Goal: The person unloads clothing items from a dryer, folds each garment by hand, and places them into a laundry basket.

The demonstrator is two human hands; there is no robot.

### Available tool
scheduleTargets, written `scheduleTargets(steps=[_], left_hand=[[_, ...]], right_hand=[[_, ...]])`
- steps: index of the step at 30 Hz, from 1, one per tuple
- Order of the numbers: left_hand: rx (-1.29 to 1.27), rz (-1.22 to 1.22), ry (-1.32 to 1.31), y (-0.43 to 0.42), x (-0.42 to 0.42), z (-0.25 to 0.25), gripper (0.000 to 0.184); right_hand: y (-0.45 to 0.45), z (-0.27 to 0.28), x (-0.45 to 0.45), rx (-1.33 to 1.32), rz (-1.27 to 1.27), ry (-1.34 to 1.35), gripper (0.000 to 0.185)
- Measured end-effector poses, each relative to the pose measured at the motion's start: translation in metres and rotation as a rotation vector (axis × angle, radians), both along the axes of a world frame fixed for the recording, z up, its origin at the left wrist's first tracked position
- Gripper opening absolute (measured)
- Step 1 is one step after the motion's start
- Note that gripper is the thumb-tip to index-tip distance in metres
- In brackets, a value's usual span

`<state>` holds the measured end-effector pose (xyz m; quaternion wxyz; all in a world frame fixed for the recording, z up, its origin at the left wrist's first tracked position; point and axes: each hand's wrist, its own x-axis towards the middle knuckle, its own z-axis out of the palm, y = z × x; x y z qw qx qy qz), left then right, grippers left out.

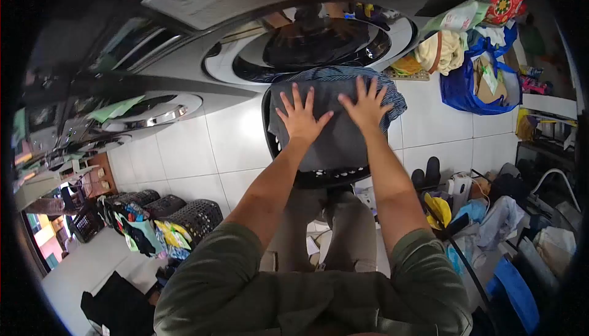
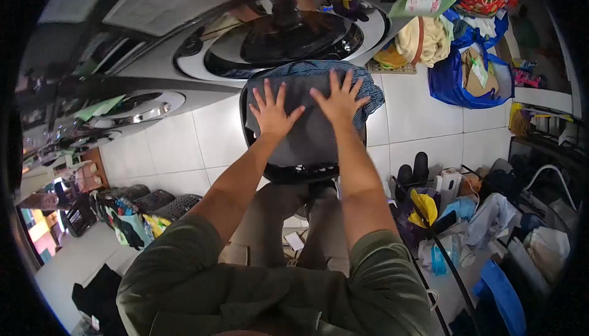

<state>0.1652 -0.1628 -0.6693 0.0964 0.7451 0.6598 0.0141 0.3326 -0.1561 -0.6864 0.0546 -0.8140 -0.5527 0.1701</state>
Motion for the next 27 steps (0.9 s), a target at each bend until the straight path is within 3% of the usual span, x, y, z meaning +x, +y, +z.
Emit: scheduleTargets(steps=[2, 4, 7, 8, 10, 14, 18, 20, 23, 24, 25, 26, 27], left_hand=[[-0.070, -0.001, 0.035, -0.019, -0.006, -0.052, 0.082], [-0.145, 0.005, 0.065, -0.047, -0.017, -0.095, 0.083], [-0.244, -0.042, 0.092, -0.059, -0.026, -0.145, 0.086], [-0.287, -0.046, 0.103, -0.051, -0.025, -0.158, 0.087], [-0.355, -0.049, 0.128, -0.048, -0.030, -0.186, 0.089], [-0.477, -0.006, 0.143, -0.009, -0.024, -0.209, 0.095], [-0.915, -0.063, 0.029, 0.033, -0.035, -0.156, 0.093], [-0.821, -0.028, -0.075, 0.036, -0.049, -0.126, 0.084], [-0.595, -0.258, 0.001, 0.012, -0.048, -0.015, 0.070], [-0.568, -0.310, 0.016, -0.002, -0.047, 0.012, 0.066], [-0.599, -0.312, 0.008, -0.018, -0.043, 0.044, 0.064], [-0.631, -0.362, -0.076, -0.029, -0.039, 0.069, 0.063], [-0.608, -0.379, -0.077, -0.024, -0.025, 0.109, 0.063]], right_hand=[[-0.037, -0.046, -0.013, 0.017, 0.090, -0.035, 0.079], [-0.070, -0.084, -0.026, -0.020, 0.066, 0.241, 0.080], [-0.117, -0.171, -0.033, 0.075, 0.015, 0.444, 0.084], [-0.104, -0.185, -0.029, 0.071, 0.015, 0.446, 0.084], [-0.077, -0.189, -0.023, -0.189, -0.146, 0.692, 0.089], [-0.045, -0.194, -0.024, -0.390, -0.148, 0.531, 0.094], [-0.035, -0.150, 0.002, -0.479, 0.006, 0.645, 0.081], [-0.043, -0.098, 0.002, -0.527, 0.067, 0.524, 0.072], [-0.092, -0.019, -0.003, -0.308, 0.000, 0.631, 0.067], [-0.117, -0.015, -0.005, -0.212, -0.012, 0.584, 0.062], [-0.135, 0.016, -0.007, -0.158, -0.157, 0.719, 0.052], [-0.153, -0.012, -0.004, -0.218, -0.134, 0.681, 0.041], [-0.141, 0.024, 0.003, -0.191, -0.141, 0.673, 0.041]])
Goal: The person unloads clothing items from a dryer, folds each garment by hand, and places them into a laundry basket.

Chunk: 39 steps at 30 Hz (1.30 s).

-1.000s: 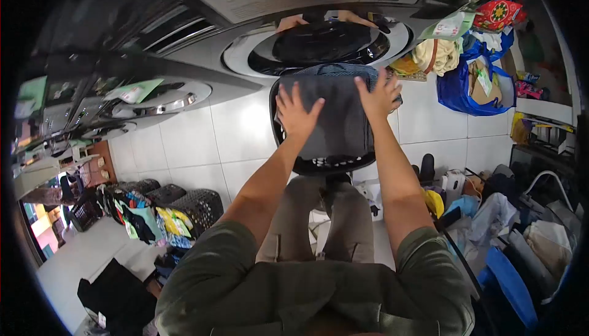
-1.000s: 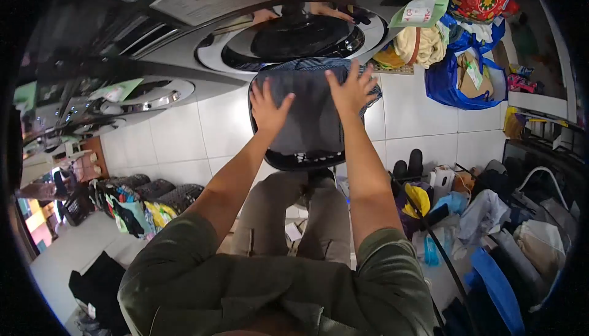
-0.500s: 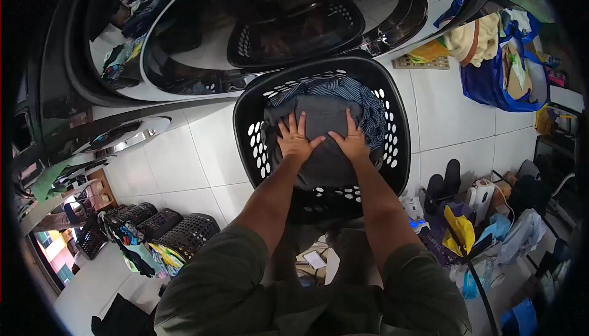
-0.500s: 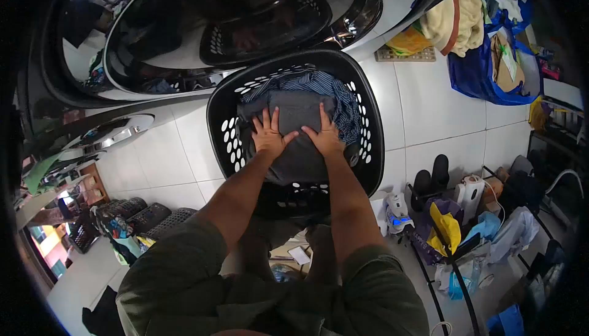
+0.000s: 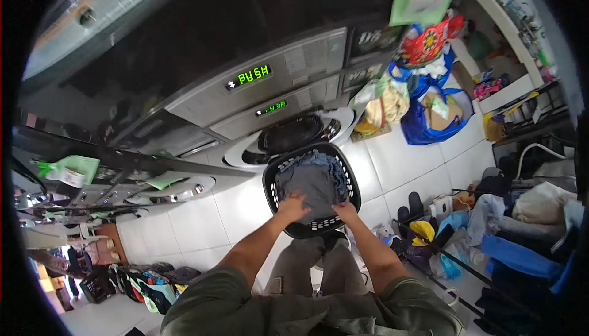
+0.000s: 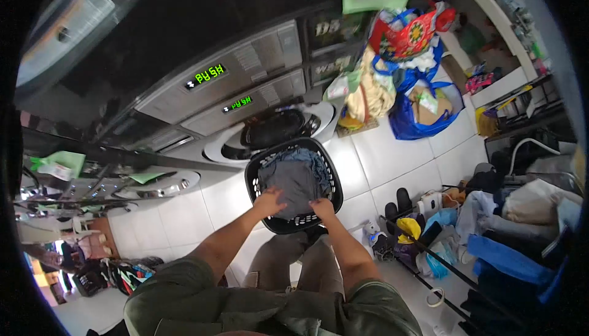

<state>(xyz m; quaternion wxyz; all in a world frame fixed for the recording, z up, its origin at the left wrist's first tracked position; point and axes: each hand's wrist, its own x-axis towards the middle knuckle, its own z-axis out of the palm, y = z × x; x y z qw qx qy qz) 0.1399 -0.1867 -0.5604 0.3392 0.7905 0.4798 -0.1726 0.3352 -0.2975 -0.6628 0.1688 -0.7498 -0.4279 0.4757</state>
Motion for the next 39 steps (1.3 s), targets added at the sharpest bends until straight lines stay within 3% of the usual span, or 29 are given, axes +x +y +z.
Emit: scheduleTargets(steps=[2, 3, 4, 6, 8, 11, 12, 14, 18, 20, 21, 24, 32, 34, 36, 38, 39], left_hand=[[0.277, -0.169, -0.124, -0.002, 0.022, 0.086, 0.058], [0.386, -0.172, -0.222, 0.007, 0.036, 0.130, 0.055], [0.499, -0.173, -0.317, 0.026, 0.051, 0.174, 0.052], [0.715, -0.153, -0.508, 0.053, 0.074, 0.250, 0.045], [0.792, -0.125, -0.630, 0.072, 0.088, 0.303, 0.045], [0.788, -0.092, -0.726, 0.069, 0.095, 0.339, 0.043], [0.752, -0.072, -0.790, 0.065, 0.095, 0.343, 0.043], [0.620, -0.087, -0.770, 0.043, 0.089, 0.337, 0.043], [0.486, -0.056, -0.624, 0.004, 0.048, 0.297, 0.041], [0.304, 0.030, -0.460, -0.014, 0.018, 0.285, 0.040], [0.314, 0.057, -0.414, -0.021, 0.009, 0.282, 0.040], [0.307, 0.082, -0.364, -0.036, -0.007, 0.275, 0.041], [0.269, 0.073, -0.325, -0.055, -0.006, 0.269, 0.041], [0.197, 0.078, -0.320, -0.054, -0.002, 0.271, 0.042], [0.263, 0.018, -0.396, -0.045, 0.001, 0.279, 0.045], [0.550, -0.017, -0.439, -0.018, 0.004, 0.299, 0.060], [0.654, 0.103, -0.351, -0.008, 0.015, 0.347, 0.067]], right_hand=[[0.026, 0.067, 0.020, 0.228, -0.369, 0.191, 0.034], [0.061, 0.108, 0.037, 0.244, -0.480, 0.069, 0.026], [0.090, 0.189, 0.056, 0.546, -0.526, 0.061, 0.022], [0.139, 0.301, 0.095, 0.839, -0.738, 0.327, 0.016], [0.176, 0.401, 0.122, 1.135, -0.854, 0.284, 0.022], [0.222, 0.487, 0.133, 1.419, -0.822, 0.313, 0.038], [0.239, 0.492, 0.139, 1.397, -0.735, 0.063, 0.045], [0.249, 0.497, 0.124, 1.142, -0.816, -0.423, 0.056], [0.248, 0.495, 0.101, 1.203, -0.869, -0.172, 0.040], [0.241, 0.499, 0.082, 1.390, -0.993, -0.148, 0.025], [0.236, 0.505, 0.076, 1.434, -0.959, -0.419, 0.018], [0.234, 0.504, 0.065, 1.439, -0.855, -0.607, 0.022], [0.233, 0.499, 0.058, 1.444, -0.842, -0.541, 0.030], [0.233, 0.500, 0.058, 1.477, -0.861, -0.440, 0.015], [0.229, 0.497, 0.059, 1.442, -0.851, -0.443, 0.016], [0.230, 0.485, 0.057, 1.405, -0.916, -0.421, 0.020], [0.223, 0.495, 0.049, 1.449, -1.035, 0.161, 0.016]])
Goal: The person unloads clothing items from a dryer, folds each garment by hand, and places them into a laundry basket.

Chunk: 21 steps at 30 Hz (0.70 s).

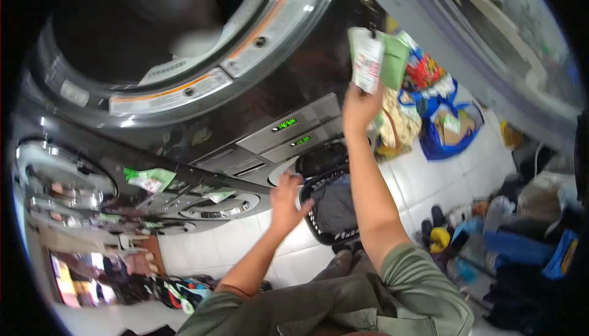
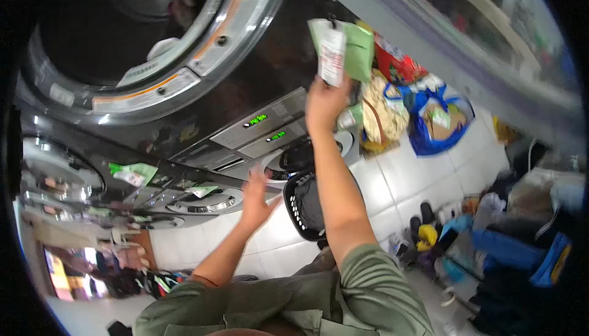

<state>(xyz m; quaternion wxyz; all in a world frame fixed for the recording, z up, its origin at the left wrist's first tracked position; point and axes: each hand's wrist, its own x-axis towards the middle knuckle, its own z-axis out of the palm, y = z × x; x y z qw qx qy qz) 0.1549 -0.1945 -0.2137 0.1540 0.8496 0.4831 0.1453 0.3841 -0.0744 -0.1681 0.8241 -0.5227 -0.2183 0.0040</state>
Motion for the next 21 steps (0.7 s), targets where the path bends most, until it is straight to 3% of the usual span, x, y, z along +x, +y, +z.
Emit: scheduleTargets(steps=[1, 2, 3, 4, 5, 7, 9, 11, 13, 15, 17, 19, 20, 21], left_hand=[[0.219, 0.057, -0.100, 0.023, -0.010, 0.019, 0.071], [0.409, 0.170, -0.118, 0.042, -0.012, 0.065, 0.070], [0.595, 0.210, -0.202, 0.065, -0.026, 0.101, 0.070], [0.771, 0.278, -0.280, 0.086, -0.038, 0.136, 0.069], [0.959, 0.316, -0.290, 0.108, -0.054, 0.168, 0.068], [1.147, 0.471, -0.188, 0.143, -0.082, 0.220, 0.066], [1.172, 0.657, 0.077, 0.174, -0.102, 0.246, 0.065], [1.110, 0.667, 0.084, 0.196, -0.111, 0.247, 0.066], [1.139, 0.622, 0.150, 0.192, -0.110, 0.244, 0.067], [1.191, 0.605, -0.061, 0.195, -0.118, 0.240, 0.066], [1.172, 0.564, -0.103, 0.195, -0.124, 0.242, 0.059], [1.162, 0.558, -0.112, 0.197, -0.125, 0.244, 0.057], [1.166, 0.551, -0.127, 0.197, -0.126, 0.244, 0.056], [1.150, 0.543, -0.129, 0.196, -0.127, 0.245, 0.054]], right_hand=[[0.001, -0.034, 0.006, 0.095, 0.542, 0.576, 0.019], [0.003, -0.068, 0.012, 0.103, 0.834, 1.302, 0.022], [-0.018, -0.033, -0.004, -0.056, 0.831, 1.771, 0.022], [-0.023, -0.021, -0.024, -0.248, 0.766, 1.757, 0.022], [-0.035, -0.008, -0.042, -0.357, 0.968, 1.336, 0.025], [-0.029, 0.036, -0.058, -0.224, 1.166, 0.952, 0.026], [-0.021, 0.113, -0.074, -0.017, 1.178, 0.435, 0.018], [0.005, 0.173, -0.079, 0.038, 1.084, -0.039, 0.011], [0.048, 0.231, -0.084, 0.172, 0.997, -0.292, 0.009], [0.118, 0.275, -0.082, 0.048, 0.917, -0.407, 0.016], [0.226, 0.292, -0.067, -0.136, 0.482, -0.780, 0.027], [0.292, 0.301, -0.056, -0.405, 0.324, -0.867, 0.037], [0.319, 0.296, -0.048, -0.393, 0.328, -0.872, 0.037], [0.347, 0.288, -0.040, -0.648, 0.534, -0.853, 0.045]])
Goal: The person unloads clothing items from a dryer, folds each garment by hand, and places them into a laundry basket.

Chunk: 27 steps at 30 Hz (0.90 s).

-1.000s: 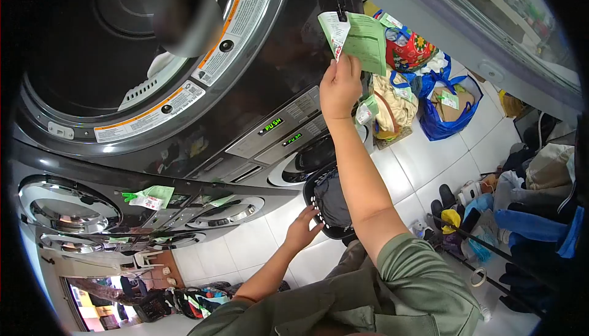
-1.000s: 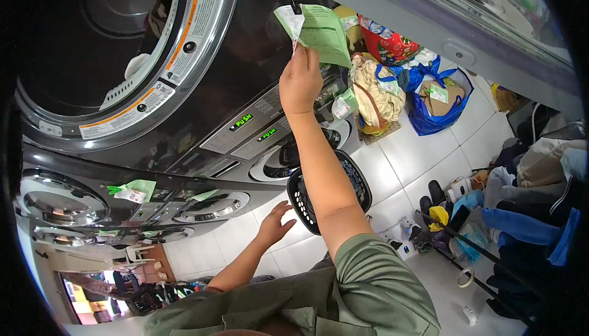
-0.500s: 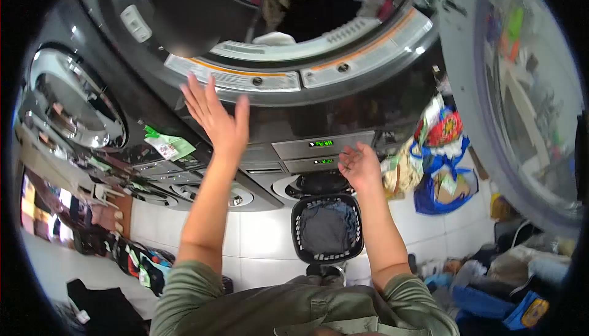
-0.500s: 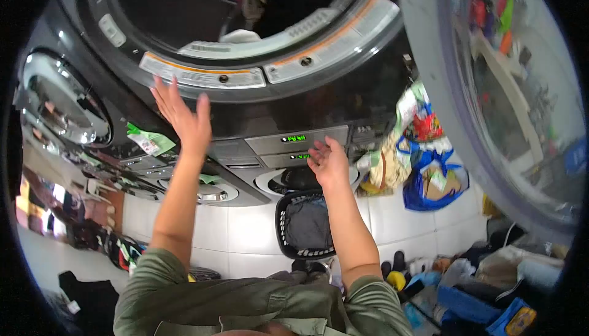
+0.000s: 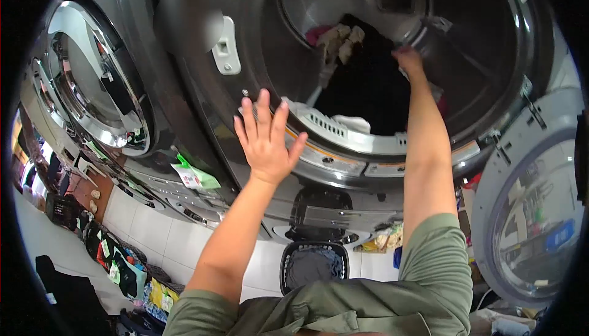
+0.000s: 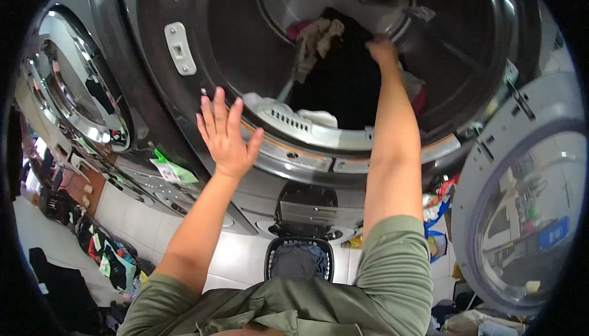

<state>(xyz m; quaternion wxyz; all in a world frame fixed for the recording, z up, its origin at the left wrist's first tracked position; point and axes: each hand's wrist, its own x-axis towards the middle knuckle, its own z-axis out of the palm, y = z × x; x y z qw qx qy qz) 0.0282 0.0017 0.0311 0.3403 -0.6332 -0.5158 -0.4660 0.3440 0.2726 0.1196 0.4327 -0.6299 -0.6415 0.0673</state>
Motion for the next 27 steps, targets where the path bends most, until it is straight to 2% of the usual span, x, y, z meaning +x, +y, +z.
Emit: scheduleTargets(steps=[1, 3, 4, 6, 7, 8, 10, 11, 13, 14, 16, 18, 20, 21, 22, 26, 27], left_hand=[[0.006, -0.016, 0.008, 0.002, -0.002, 0.001, 0.053], [-0.009, -0.030, 0.021, 0.001, -0.003, 0.000, 0.052], [-0.020, -0.028, 0.031, 0.002, -0.004, 0.000, 0.051], [-0.015, -0.036, 0.042, 0.003, -0.005, -0.001, 0.048], [-0.011, -0.030, 0.049, 0.004, -0.006, -0.001, 0.047], [-0.010, -0.025, 0.053, 0.004, -0.006, -0.002, 0.046], [0.012, -0.039, 0.050, 0.004, -0.006, -0.002, 0.044], [0.006, -0.047, 0.048, 0.002, -0.008, -0.001, 0.043], [0.030, -0.071, 0.038, 0.003, -0.007, 0.000, 0.042], [0.035, -0.081, 0.032, 0.005, -0.007, 0.001, 0.042], [0.058, -0.087, -0.011, 0.002, -0.006, 0.000, 0.040], [0.060, -0.098, 0.013, 0.001, -0.006, 0.000, 0.043], [0.080, -0.085, 0.001, 0.000, -0.004, 0.000, 0.044], [0.090, -0.086, -0.005, 0.000, -0.003, -0.001, 0.044], [0.074, -0.070, 0.003, -0.002, -0.002, 0.001, 0.045], [-0.039, -0.060, -0.029, -0.013, 0.006, 0.006, 0.071], [-0.089, -0.093, -0.094, -0.015, 0.016, 0.002, 0.089]], right_hand=[[0.023, -0.008, -0.003, -0.310, 0.079, -0.018, 0.053], [0.020, -0.054, -0.020, -0.238, -0.064, -0.121, 0.065], [0.010, -0.075, -0.028, -0.385, -0.173, -0.297, 0.069], [0.023, -0.100, -0.033, -0.553, -0.234, -0.491, 0.065], [0.039, -0.112, -0.020, -0.579, -0.188, -0.508, 0.057], [0.055, -0.121, -0.014, -0.585, -0.178, -0.509, 0.057], [0.087, -0.118, -0.010, -0.396, -0.188, -0.634, 0.037], [0.082, -0.098, -0.020, -0.165, -0.231, -0.529, 0.031], [0.023, -0.011, -0.051, 0.335, -0.337, -0.255, 0.020], [-0.013, 0.026, -0.068, 0.482, -0.412, -0.154, 0.018], [-0.057, 0.063, -0.069, 1.010, -0.271, 0.008, 0.016], [-0.122, 0.098, -0.076, 1.148, -0.129, 0.170, 0.016], [-0.131, 0.120, -0.054, 1.153, -0.143, 0.327, 0.018], [-0.134, 0.130, -0.042, 0.715, 0.101, 0.913, 0.023], [-0.145, 0.142, -0.027, 0.480, 0.217, 1.101, 0.027], [-0.184, 0.194, 0.041, 0.400, 0.665, 1.215, 0.022], [-0.202, 0.197, 0.051, 0.423, 0.632, 1.149, 0.021]])
